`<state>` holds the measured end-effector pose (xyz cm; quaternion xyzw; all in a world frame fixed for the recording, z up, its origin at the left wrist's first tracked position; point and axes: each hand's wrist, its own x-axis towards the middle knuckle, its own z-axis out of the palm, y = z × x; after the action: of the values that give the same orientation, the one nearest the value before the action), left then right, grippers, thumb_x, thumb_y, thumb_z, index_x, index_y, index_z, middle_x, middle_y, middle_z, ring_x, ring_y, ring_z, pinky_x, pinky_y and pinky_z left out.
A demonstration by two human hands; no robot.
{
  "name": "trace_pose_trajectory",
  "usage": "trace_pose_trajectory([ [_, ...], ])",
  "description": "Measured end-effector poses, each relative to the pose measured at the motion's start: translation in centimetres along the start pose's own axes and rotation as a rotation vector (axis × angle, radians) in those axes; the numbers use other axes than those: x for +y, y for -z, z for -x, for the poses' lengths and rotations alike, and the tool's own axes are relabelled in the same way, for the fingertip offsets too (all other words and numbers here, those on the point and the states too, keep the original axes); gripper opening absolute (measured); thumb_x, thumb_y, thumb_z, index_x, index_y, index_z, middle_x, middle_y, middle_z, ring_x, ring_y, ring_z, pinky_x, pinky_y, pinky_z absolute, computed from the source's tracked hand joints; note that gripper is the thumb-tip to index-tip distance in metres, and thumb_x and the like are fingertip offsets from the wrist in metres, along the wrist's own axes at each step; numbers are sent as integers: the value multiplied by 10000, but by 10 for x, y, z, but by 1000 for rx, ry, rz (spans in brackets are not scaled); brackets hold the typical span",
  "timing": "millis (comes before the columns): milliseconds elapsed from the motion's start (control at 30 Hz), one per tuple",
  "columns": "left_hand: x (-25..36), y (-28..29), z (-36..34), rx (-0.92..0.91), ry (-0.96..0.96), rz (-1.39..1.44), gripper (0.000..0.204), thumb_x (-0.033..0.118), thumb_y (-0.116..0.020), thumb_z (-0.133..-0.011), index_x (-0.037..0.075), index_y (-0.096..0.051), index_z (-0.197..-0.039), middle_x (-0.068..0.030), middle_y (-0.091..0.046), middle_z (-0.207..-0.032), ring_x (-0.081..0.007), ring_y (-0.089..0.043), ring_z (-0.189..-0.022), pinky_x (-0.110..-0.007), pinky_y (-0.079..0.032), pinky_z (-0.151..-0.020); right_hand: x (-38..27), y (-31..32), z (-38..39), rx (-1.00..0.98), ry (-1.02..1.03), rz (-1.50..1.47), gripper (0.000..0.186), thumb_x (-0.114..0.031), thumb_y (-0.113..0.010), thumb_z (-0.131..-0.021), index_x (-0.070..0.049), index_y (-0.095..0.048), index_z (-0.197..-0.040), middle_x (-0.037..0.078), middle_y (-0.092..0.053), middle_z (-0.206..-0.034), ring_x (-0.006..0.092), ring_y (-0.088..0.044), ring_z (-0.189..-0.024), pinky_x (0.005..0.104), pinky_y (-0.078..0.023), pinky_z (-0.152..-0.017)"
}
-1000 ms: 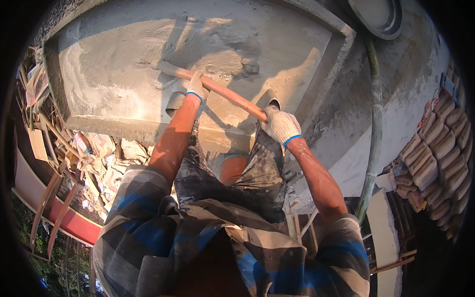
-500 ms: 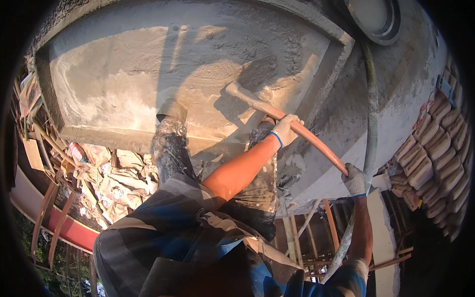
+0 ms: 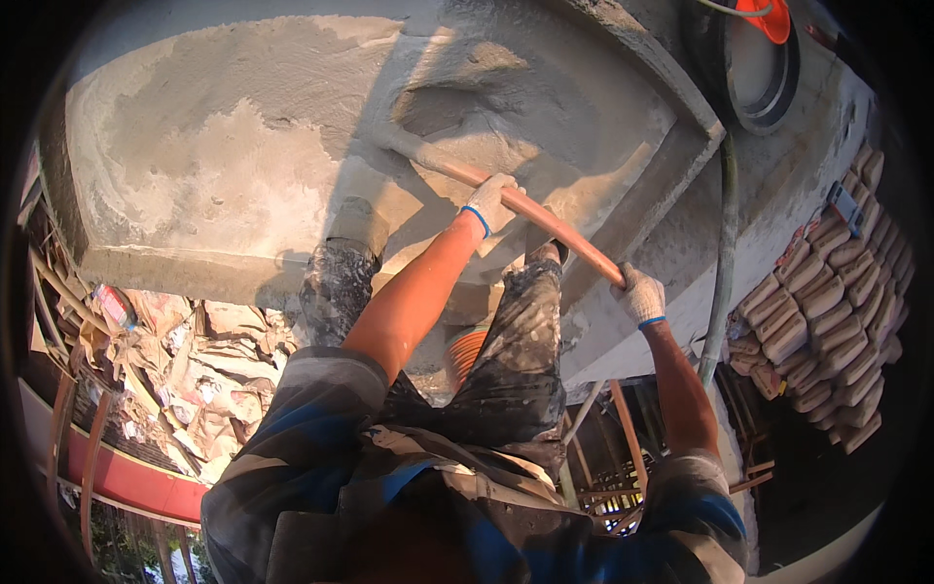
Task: The person uses a hoe to smooth and level wet concrete in a rectangular formwork. The person repeatedly scrapes and levels the surface, moving the tool back and forth across the area.
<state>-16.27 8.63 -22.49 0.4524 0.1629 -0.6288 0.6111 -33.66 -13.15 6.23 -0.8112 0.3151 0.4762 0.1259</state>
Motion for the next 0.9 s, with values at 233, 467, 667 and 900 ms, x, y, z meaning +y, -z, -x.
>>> trace_pose_trajectory([
  [233,156,159,40,394,152,533,253,175,-709,-946,28,-629,-1137,-111,-652,-1052,-231,-678,-995,-425,-593,-872,-174,-23,-79,66,202,-180,355,-287,-774,-845,-134,-673,-1149,161,-749,-965,402,-727,-908,510,-568,-772],
  [467,305,345,60,762,-235,365,278,199,-703,-932,25,-610,-1127,-115,-651,-916,-264,-672,-813,-448,-601,-753,-387,8,-167,155,446,-365,336,-303,-725,-866,-130,-683,-1152,183,-757,-948,392,-739,-900,503,-575,-780],
  [667,396,327,48,1082,-397,31,439,268,-690,-918,-51,-574,-1198,-177,-684,-869,-262,-706,-728,-430,-591,-675,-531,77,-218,240,549,-524,432,-388,-758,-881,-84,-696,-1181,220,-750,-955,424,-729,-909,522,-571,-779],
  [900,369,277,17,1021,-221,-549,513,435,-603,-983,-55,-691,-1108,-181,-729,-884,-305,-712,-760,-463,-583,-716,-501,111,-279,-527,586,-1021,372,-421,-715,-912,-65,-666,-1007,74,-654,-737,227,-653,-624,408,-524,-552],
])
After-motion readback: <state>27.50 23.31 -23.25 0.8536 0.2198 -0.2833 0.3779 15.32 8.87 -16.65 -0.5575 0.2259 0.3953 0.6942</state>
